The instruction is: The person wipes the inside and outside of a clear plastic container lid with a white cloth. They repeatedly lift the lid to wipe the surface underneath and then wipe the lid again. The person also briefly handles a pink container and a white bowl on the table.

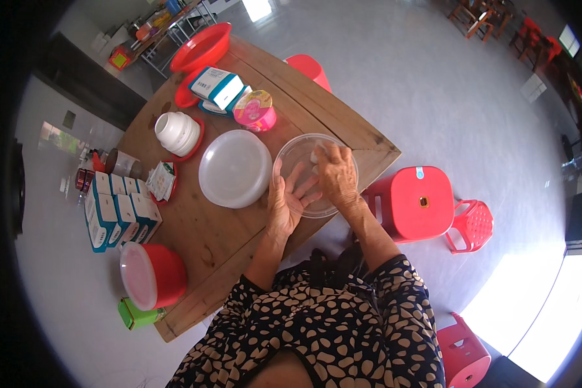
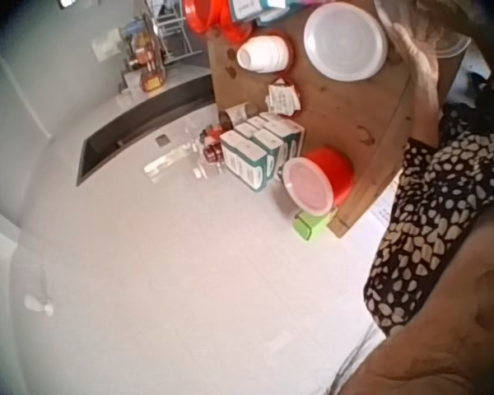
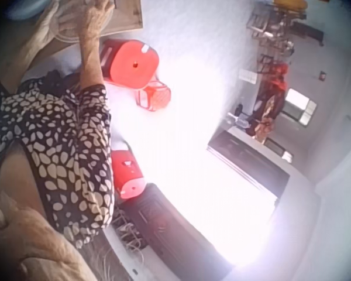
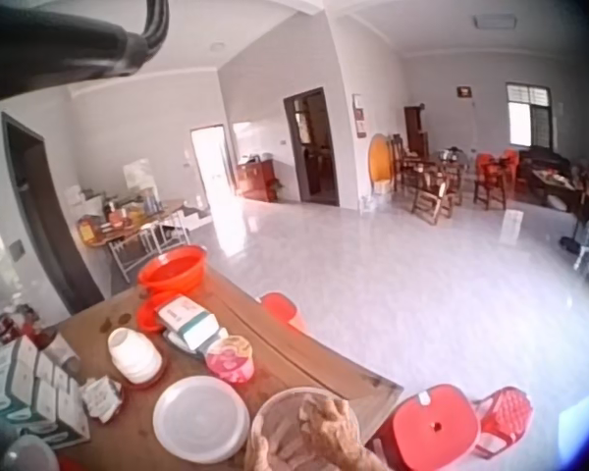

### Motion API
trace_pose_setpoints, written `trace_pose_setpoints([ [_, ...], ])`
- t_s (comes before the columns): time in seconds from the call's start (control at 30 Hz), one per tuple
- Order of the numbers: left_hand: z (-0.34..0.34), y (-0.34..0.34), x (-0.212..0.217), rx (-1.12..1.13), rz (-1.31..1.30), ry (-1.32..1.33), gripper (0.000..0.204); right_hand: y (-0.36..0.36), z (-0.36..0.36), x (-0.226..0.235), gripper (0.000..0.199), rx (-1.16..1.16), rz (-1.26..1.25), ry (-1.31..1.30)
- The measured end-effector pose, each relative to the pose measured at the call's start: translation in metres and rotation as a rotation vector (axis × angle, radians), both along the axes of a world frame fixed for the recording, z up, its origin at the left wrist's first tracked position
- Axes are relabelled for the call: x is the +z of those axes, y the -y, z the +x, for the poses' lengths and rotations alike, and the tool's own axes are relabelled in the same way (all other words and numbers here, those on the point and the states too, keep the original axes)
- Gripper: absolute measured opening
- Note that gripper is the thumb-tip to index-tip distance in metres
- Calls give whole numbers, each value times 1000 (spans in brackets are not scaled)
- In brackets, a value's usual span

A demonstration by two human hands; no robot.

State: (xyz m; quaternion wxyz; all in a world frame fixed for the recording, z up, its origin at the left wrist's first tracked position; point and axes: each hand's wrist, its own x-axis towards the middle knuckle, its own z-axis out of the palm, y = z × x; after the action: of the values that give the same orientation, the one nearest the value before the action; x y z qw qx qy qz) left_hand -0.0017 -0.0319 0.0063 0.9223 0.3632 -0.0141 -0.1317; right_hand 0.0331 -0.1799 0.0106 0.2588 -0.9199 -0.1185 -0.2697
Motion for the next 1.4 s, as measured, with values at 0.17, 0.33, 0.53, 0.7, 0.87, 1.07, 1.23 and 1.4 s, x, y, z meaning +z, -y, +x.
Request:
trace_pose_setpoints([
  [0.17,0,3,1,42,-12,-22,76,3,-18,1,41,12,11,-34],
  [0.33,0,-1,-4,33,-16,-43,72,-18,-51,6,44,243,38,-70],
  [0.53,3,-7,-8,-9,5,-47,71,-20,-35,0,44,268,77,-60],
  [0.7,1,-2,5,-42,-46,-54,70,-23,1,6,44,156,113,-57],
  [0.87,6,-2,-3,15,-150,-6,63,-49,-8,8,37,158,85,-26],
  [1.07,5,-1,-16,41,-194,-5,63,-54,-29,8,29,341,173,-103],
  [1.23,0,-2,0,21,-90,-35,59,-16,-48,18,36,552,128,-203],
  [1.4,2,-2,2,2,-55,-47,63,13,-64,23,35,522,97,-275],
])
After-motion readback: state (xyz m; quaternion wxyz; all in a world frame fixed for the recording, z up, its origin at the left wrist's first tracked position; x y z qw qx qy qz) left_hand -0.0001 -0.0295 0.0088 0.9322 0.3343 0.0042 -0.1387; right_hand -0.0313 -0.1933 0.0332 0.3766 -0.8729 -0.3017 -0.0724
